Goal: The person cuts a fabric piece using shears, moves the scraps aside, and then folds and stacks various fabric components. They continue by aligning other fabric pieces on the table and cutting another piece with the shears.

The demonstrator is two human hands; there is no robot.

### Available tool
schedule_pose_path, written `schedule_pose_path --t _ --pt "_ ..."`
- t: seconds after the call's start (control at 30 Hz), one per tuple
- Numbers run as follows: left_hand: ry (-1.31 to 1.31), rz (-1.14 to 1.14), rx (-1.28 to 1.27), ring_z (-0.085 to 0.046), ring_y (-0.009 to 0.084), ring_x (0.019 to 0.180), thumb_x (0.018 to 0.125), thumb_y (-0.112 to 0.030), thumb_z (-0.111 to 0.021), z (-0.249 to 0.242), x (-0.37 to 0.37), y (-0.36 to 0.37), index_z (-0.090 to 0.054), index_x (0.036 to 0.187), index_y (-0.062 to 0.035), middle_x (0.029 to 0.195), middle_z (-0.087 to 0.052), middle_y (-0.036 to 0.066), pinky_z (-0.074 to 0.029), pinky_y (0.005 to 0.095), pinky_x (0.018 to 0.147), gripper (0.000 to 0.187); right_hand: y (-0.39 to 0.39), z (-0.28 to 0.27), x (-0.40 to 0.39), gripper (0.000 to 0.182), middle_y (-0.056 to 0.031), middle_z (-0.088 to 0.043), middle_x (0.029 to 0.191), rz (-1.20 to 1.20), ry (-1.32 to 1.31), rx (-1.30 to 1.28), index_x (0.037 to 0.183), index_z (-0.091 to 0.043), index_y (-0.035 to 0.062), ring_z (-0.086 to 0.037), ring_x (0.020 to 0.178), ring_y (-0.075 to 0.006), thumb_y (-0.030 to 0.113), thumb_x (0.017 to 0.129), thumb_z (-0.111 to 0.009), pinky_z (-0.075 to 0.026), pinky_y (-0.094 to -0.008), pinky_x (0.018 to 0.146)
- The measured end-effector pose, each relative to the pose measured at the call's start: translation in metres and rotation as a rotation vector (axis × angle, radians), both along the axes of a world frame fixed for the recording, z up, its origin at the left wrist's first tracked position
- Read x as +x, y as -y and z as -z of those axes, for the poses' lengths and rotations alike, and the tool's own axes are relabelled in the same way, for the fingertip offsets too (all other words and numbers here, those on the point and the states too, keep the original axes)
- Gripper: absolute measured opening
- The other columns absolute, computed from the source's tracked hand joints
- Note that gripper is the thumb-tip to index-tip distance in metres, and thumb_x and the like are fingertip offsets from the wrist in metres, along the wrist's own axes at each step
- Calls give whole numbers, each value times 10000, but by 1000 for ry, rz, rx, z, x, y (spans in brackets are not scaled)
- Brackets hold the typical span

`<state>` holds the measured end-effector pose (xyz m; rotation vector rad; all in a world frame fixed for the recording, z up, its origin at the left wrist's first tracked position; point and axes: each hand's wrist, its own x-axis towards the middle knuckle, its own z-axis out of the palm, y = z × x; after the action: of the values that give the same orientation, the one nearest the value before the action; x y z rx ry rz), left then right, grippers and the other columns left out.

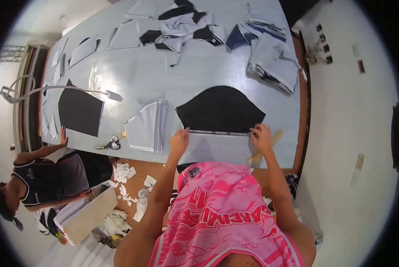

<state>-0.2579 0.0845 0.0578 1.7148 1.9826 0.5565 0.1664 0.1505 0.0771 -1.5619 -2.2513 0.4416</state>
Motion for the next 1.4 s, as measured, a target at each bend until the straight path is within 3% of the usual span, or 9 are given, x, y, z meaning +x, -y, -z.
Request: schedule_pose_path --t 0.17,0.37,0.6,0.73,0.83,0.97,1.23,1.33,1.4 --pt "92 -107 283 -654 358 880 847 -137 -723 -17 -15 -63 -712 1057 -56 940 -649 141 -532 448 755 225 28 16 -3 812 -328 -380 1516 371 41 80 1444 -519 82 -344 1411 -494 491 798 -793 -265 -562 1162" --pt "13 -383 374 -605 423 1013 861 -202 -739 -3 -47 -255 -617 1180 -11 1069 -624 218 -489 503 888 392 44 37 -3 1271 -314 72 1652 550 235 -371 1617 -5 33 103 1535 -455 747 794 -660 65 -594 1195" --pt "-90 -222 133 -620 426 964 902 -141 -662 43 -80 -351 -609 1193 -60 1029 -613 218 -509 514 815 307 35 42 5 1227 -312 142 1642 560 168 -495 1605 52 19 167 1525 -450 728 851 -609 92 -607 1180" --pt "-57 -27 234 -633 410 876 898 -111 -660 -3 -71 -321 -646 1106 -40 958 -629 184 -518 497 771 220 33 23 1 1236 -328 122 1638 553 5 -484 1611 0 16 171 1522 -454 745 832 -624 92 -629 1174" --pt "102 -7 362 -666 321 745 877 -92 -709 -63 -68 -281 -661 1040 -5 835 -665 169 -537 401 718 190 11 -14 -12 1034 -348 -135 1619 600 156 -500 1581 -234 15 -86 1527 -469 581 861 -714 -100 -594 1203" --pt "420 125 347 -603 153 679 909 -67 -708 -179 -55 -225 -643 983 19 776 -652 86 -497 309 662 131 -36 -104 -107 680 -247 -526 1405 422 -611 -91 1365 -531 3 -503 1308 -399 234 804 -838 -393 -435 1104" --pt "570 458 -35 -481 21 742 967 -61 -662 -367 -25 -128 -627 993 4 814 -574 -36 -406 205 631 78 -69 -208 -237 628 -147 -614 1304 -142 -652 164 1342 -583 69 -601 1167 -324 54 749 -788 -465 -400 1005" --pt "564 473 -19 -510 22 791 978 -51 -647 -396 -43 -99 -624 1014 -3 869 -583 -30 -437 206 674 64 -66 -187 -219 368 -75 -717 924 -285 -752 -138 1151 -674 8 -679 845 -209 -58 790 -693 -514 -290 849" --pt "607 476 4 -515 25 791 980 -45 -644 -402 -58 -84 -627 1013 -5 870 -586 -32 -439 203 694 54 -52 -195 -204 383 -69 -707 985 -352 -857 -397 1188 -662 12 -668 890 -187 -55 811 -689 -509 -286 866"
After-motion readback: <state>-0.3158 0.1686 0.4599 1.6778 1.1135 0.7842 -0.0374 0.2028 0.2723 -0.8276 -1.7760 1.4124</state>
